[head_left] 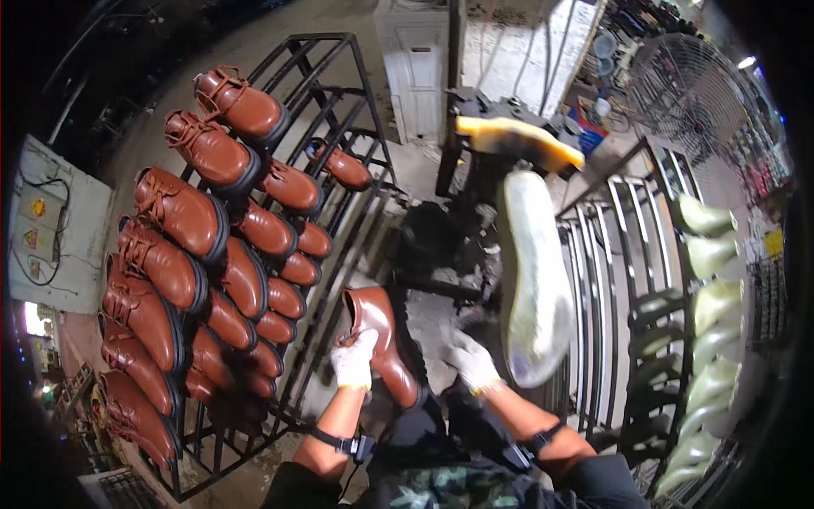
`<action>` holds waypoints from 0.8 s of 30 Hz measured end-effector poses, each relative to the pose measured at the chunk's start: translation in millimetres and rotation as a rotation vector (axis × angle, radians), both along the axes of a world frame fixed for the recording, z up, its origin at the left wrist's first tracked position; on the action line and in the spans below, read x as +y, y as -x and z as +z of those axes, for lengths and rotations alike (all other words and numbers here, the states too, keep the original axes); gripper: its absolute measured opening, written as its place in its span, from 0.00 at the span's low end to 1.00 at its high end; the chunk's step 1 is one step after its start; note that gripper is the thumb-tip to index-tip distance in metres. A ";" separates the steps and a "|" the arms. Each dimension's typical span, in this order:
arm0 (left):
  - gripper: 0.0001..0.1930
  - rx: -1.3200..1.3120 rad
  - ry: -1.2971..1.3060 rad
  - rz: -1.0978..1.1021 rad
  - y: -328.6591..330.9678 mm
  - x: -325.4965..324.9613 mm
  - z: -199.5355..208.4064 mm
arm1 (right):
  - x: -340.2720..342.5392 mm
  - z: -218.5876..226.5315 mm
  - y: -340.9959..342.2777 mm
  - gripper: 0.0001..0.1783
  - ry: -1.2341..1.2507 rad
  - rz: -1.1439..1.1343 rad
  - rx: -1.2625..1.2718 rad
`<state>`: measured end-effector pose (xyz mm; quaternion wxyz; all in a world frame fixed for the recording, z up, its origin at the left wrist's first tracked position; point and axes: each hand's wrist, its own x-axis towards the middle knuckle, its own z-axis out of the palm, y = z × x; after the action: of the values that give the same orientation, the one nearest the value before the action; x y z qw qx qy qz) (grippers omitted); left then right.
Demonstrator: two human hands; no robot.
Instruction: Operating a sole-processing machine and organizing finished shoes on storage racks.
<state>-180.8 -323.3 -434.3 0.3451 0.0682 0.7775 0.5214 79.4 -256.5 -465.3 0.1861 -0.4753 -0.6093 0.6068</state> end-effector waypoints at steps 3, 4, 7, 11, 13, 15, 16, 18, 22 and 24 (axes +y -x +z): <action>0.16 0.187 0.130 -0.005 52.9 89.2 -42.8 | -5.9 -33.2 -64.5 0.33 0.319 0.064 -0.283; 0.17 0.197 0.090 0.057 81.3 109.4 -56.0 | 7.3 29.2 -44.2 0.33 0.387 -0.017 -0.428; 0.20 0.342 0.051 0.123 156.3 206.1 -121.6 | -23.3 -26.1 -90.2 0.21 0.719 -0.515 -0.349; 0.27 0.504 -0.431 0.278 290.5 286.1 -182.6 | -48.3 -80.9 -134.1 0.25 0.568 -0.531 -0.329; 0.29 0.387 -0.901 0.398 334.9 297.5 -209.8 | -40.8 -83.7 -118.2 0.32 0.958 -0.781 -0.213; 0.30 0.475 -0.311 -0.084 251.7 343.6 -188.3 | -36.7 -56.5 -134.1 0.28 0.977 -0.880 -0.278; 0.31 0.568 -0.009 -0.314 245.6 344.7 -165.9 | -28.7 -51.3 -128.9 0.28 0.974 -0.887 -0.285; 0.29 0.597 -0.074 -0.093 241.5 299.6 -166.3 | -18.9 -52.2 -116.4 0.35 0.877 -0.747 -0.246; 0.29 0.585 -0.121 -0.049 301.2 264.5 -166.0 | 6.5 -32.3 -100.2 0.36 0.844 -0.708 -0.135; 0.28 0.527 -0.164 -0.025 303.5 244.3 -181.6 | 19.0 -17.6 -98.6 0.36 0.861 -0.657 -0.144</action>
<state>-484.4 -79.0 -615.8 0.1305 0.2389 0.7947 0.5426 178.0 -237.5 -482.9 0.1122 -0.7143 -0.1367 0.6771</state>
